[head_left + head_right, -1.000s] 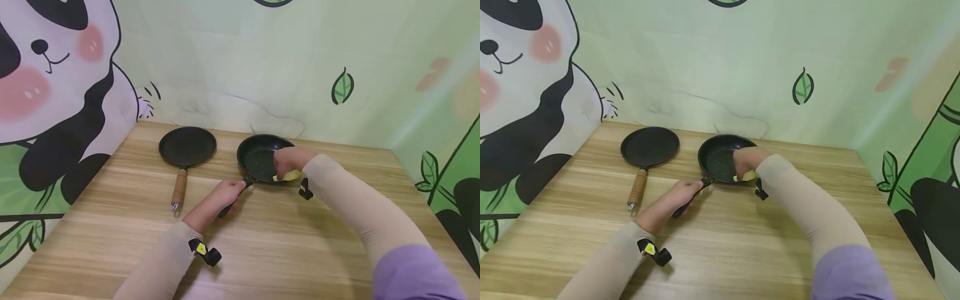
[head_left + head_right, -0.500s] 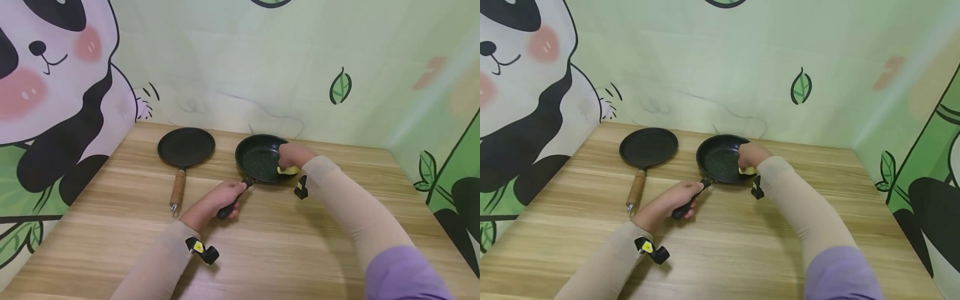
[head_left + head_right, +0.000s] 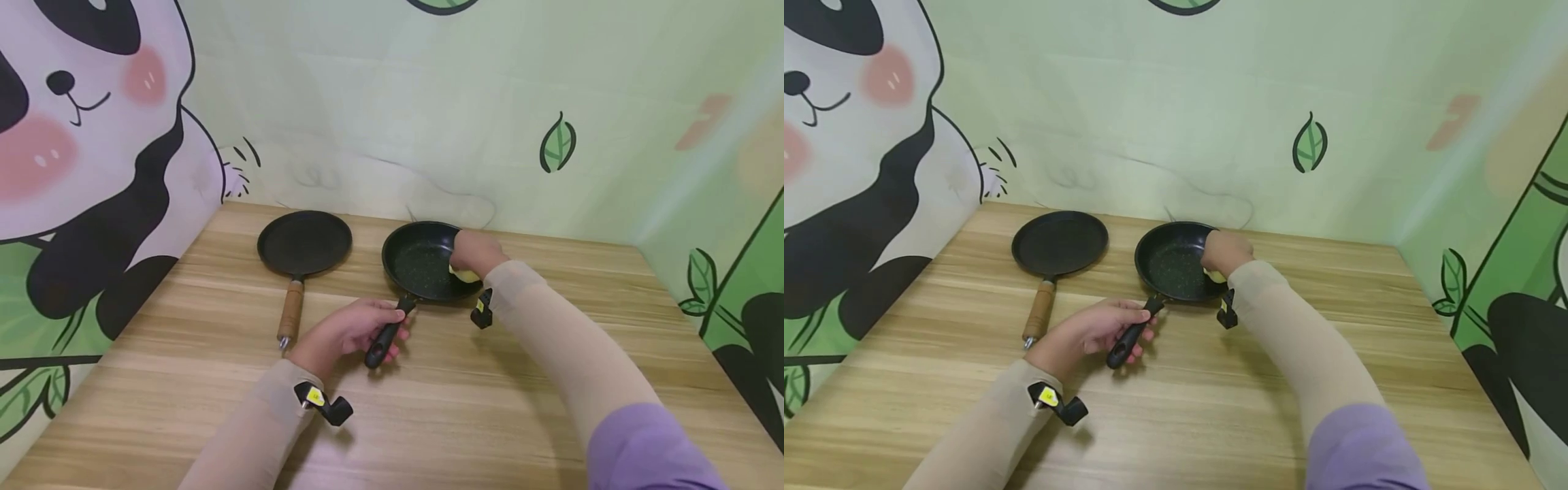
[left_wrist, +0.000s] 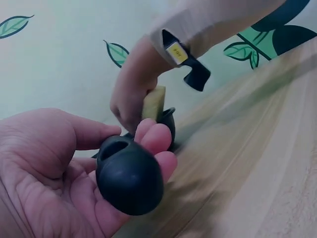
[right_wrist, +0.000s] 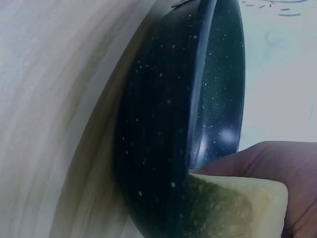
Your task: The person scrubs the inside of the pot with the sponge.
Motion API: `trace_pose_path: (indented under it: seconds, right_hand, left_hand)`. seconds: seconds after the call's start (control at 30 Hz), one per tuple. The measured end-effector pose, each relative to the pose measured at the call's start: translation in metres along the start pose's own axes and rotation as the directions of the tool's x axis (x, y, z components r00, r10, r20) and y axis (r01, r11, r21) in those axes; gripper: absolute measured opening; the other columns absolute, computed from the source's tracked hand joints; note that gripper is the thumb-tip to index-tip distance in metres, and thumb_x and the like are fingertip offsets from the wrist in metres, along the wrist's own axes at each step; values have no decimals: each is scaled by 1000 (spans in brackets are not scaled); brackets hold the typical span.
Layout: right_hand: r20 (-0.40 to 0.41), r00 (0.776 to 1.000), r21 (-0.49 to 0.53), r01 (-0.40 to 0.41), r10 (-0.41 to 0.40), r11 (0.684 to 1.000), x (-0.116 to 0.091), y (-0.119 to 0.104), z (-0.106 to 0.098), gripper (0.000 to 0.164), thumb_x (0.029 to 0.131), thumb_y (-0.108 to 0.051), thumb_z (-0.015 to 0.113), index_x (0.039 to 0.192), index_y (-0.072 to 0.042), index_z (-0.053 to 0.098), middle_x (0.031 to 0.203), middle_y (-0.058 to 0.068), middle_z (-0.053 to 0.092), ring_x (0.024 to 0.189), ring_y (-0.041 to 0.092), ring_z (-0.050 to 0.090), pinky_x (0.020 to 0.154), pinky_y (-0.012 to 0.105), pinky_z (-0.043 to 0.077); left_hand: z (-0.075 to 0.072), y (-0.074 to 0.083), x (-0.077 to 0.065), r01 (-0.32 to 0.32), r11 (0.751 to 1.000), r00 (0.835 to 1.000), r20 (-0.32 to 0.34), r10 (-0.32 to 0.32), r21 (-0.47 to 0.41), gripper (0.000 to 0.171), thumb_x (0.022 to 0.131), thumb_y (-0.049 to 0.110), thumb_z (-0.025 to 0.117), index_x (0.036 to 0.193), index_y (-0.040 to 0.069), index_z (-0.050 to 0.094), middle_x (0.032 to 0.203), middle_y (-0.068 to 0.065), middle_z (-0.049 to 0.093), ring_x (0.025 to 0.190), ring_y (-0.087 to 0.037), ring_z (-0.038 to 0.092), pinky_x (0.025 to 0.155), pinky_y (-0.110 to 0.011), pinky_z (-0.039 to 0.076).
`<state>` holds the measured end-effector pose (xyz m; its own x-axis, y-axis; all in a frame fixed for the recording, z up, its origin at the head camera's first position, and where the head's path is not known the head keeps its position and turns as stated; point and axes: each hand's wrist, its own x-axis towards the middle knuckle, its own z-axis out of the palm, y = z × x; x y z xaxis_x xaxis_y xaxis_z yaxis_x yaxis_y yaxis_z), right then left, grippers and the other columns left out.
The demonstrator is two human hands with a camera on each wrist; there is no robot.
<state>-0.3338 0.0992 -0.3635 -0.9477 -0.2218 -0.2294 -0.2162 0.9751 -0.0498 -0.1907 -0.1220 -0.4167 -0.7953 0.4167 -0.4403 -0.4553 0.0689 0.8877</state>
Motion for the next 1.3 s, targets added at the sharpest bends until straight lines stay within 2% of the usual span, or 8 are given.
trace_pose_path:
  seconds: [0.23, 0.53, 0.63, 0.73, 0.83, 1.0, 1.2, 1.3]
  right_hand:
    - [-60, 994, 75, -83, 87, 994, 21, -2, 6, 18, 91, -23, 64, 81, -8, 66, 93, 11, 64, 77, 26, 54, 59, 40, 46]
    - [-197, 978, 105, -48, 68, 993, 41, -13, 25, 23, 91, -22, 58, 72, -10, 60, 82, 10, 59, 74, 26, 55, 59, 41, 50]
    - [-234, 971, 148, -16, 51, 989, 43, -21, 33, 25, 93, -23, 55, 73, -10, 63, 91, 11, 60, 86, 29, 57, 71, 45, 52]
    - [-259, 966, 193, 28, 23, 981, 43, -29, 40, 23, 97, -26, 57, 86, -11, 71, 108, 11, 61, 106, 33, 55, 87, 50, 50]
    - [-283, 958, 242, 115, -43, 963, 43, -34, 44, 22, 98, -29, 62, 99, -11, 75, 116, 11, 63, 114, 33, 54, 95, 48, 48]
    - [-303, 927, 277, 309, -222, 910, 42, -40, 47, 22, 94, -31, 70, 101, -11, 76, 121, 12, 65, 118, 30, 57, 104, 42, 44]
    - [-255, 900, 274, 417, -352, 867, 34, -42, 49, 18, 94, -31, 72, 97, -14, 76, 131, 11, 62, 128, 30, 53, 111, 45, 39]
    - [-236, 872, 240, 481, -430, 843, 29, -41, 51, 19, 92, -31, 74, 100, -14, 74, 133, 12, 61, 129, 31, 52, 112, 46, 38]
  left_hand:
    - [1, 1, 1, -18, 1000, 1000, -12, 18, -19, 32, 105, 21, 52, 121, -6, 58, 81, -8, 69, 56, -20, 66, 54, -34, 58]
    - [1, 0, 6, 0, 1000, 1000, -11, 0, -30, 30, 105, 21, 53, 119, -4, 59, 78, -8, 63, 53, -19, 64, 53, -34, 57]
    - [2, 0, 6, 7, 1000, 1000, -8, -7, -20, 30, 105, 22, 52, 120, -4, 58, 77, -8, 62, 53, -19, 64, 52, -34, 56]
    - [4, 1, 6, 12, 1000, 1000, 4, -12, -17, 31, 105, 22, 52, 120, -4, 57, 77, -7, 62, 53, -19, 64, 53, -34, 56]
    - [4, 1, 6, 10, 1000, 1000, 7, -10, -12, 30, 105, 22, 51, 119, -4, 57, 76, -6, 61, 53, -19, 63, 53, -34, 56]
    - [2, 2, 5, 12, 1000, 1000, -10, -12, 1, 29, 106, 22, 50, 116, -4, 58, 75, -6, 60, 52, -19, 62, 53, -34, 56]
    - [3, 2, 3, 18, 1000, 1000, -12, -19, -13, 28, 106, 22, 50, 115, -4, 57, 77, -7, 62, 53, -20, 63, 55, -36, 57]
    - [4, 2, 2, 19, 1000, 999, -27, -19, -15, 27, 106, 21, 49, 114, -3, 57, 79, -8, 63, 54, -21, 64, 54, -36, 57]
